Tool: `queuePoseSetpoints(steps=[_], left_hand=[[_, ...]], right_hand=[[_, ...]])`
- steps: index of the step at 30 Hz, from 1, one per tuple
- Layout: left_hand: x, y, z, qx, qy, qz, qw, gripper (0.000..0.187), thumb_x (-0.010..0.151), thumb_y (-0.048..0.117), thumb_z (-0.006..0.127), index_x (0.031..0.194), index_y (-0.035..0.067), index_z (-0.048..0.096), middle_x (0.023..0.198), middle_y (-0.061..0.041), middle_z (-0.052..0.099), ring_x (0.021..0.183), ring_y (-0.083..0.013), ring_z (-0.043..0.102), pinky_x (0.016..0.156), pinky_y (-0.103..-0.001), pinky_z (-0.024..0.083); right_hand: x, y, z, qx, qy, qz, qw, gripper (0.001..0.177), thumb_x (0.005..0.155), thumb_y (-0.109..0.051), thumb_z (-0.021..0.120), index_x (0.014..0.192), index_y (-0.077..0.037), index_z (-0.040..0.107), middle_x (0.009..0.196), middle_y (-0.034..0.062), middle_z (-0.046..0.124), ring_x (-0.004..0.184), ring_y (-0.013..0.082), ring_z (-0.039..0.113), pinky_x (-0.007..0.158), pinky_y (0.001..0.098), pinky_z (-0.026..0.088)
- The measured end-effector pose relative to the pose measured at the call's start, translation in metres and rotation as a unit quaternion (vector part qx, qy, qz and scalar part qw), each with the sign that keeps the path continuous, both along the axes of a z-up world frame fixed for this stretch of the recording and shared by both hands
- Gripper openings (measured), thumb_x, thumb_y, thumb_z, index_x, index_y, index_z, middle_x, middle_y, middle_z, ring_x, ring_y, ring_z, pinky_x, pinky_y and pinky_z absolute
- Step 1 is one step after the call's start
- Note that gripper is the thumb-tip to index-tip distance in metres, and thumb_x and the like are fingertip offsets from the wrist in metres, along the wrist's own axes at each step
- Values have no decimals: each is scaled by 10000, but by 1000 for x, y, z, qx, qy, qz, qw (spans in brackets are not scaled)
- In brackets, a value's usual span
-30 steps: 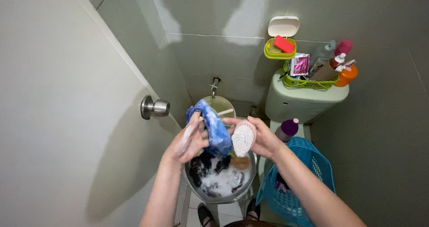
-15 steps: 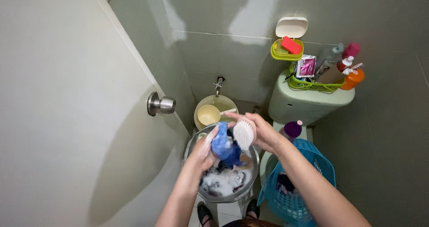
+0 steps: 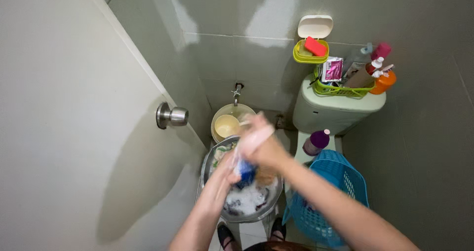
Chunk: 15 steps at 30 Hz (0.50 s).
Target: The person washes a blue cloth and a peach-colored cloth by hand in a soapy basin, using a small brush to scrub the items and then wringing them out.
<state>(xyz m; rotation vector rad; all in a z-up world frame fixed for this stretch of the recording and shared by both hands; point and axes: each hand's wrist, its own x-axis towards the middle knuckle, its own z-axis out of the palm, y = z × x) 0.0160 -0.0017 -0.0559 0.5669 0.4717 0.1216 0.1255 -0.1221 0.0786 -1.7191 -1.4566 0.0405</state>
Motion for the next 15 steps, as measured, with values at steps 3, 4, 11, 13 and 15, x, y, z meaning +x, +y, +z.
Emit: queuePoseSetpoints(steps=[3, 4, 11, 13, 15], left_hand=[[0, 4, 2, 5, -2, -5, 1000, 376, 992, 373, 625, 1156, 44, 698, 1040, -92, 720, 907, -201, 689, 798, -386, 576], [-2, 3, 3, 3, 2, -12, 1000, 371, 997, 371, 624, 1155, 43, 699, 1032, -88, 719, 898, -198, 686, 790, -381, 575], [-3, -6, -3, -10, 2, 9, 1000, 345, 1032, 357, 621, 1145, 42, 703, 977, -62, 712, 837, -175, 670, 736, -347, 562], [-10, -12, -7, -18, -1, 22, 1000, 338, 1041, 352, 620, 1143, 41, 704, 961, -54, 710, 819, -168, 666, 721, -338, 558], [-20, -12, -14, -30, 9, 1, 1000, 331, 1051, 348, 619, 1140, 41, 705, 945, -47, 709, 802, -161, 661, 705, -328, 554]], right_hand=[[4, -2, -11, -47, 113, 32, 992, 628, 772, -379, 705, 1347, -145, 611, 1426, 181, 549, 1340, 365, 520, 1209, 514, 325], [4, -4, -13, -72, 171, 48, 981, 681, 764, -403, 721, 1376, -151, 561, 1420, 168, 556, 1319, 360, 547, 1190, 510, 364], [14, -4, -42, -33, -4, 36, 999, 568, 854, -384, 753, 1361, -151, 648, 1569, 218, 487, 1486, 388, 396, 1285, 536, 189], [1, -4, -68, 4, 34, 81, 996, 593, 876, -401, 724, 1365, -83, 614, 1564, 263, 432, 1470, 434, 357, 1248, 548, 180], [-14, -3, -98, 36, 80, 123, 989, 631, 899, -419, 696, 1370, -16, 579, 1558, 307, 376, 1453, 480, 318, 1211, 560, 169]])
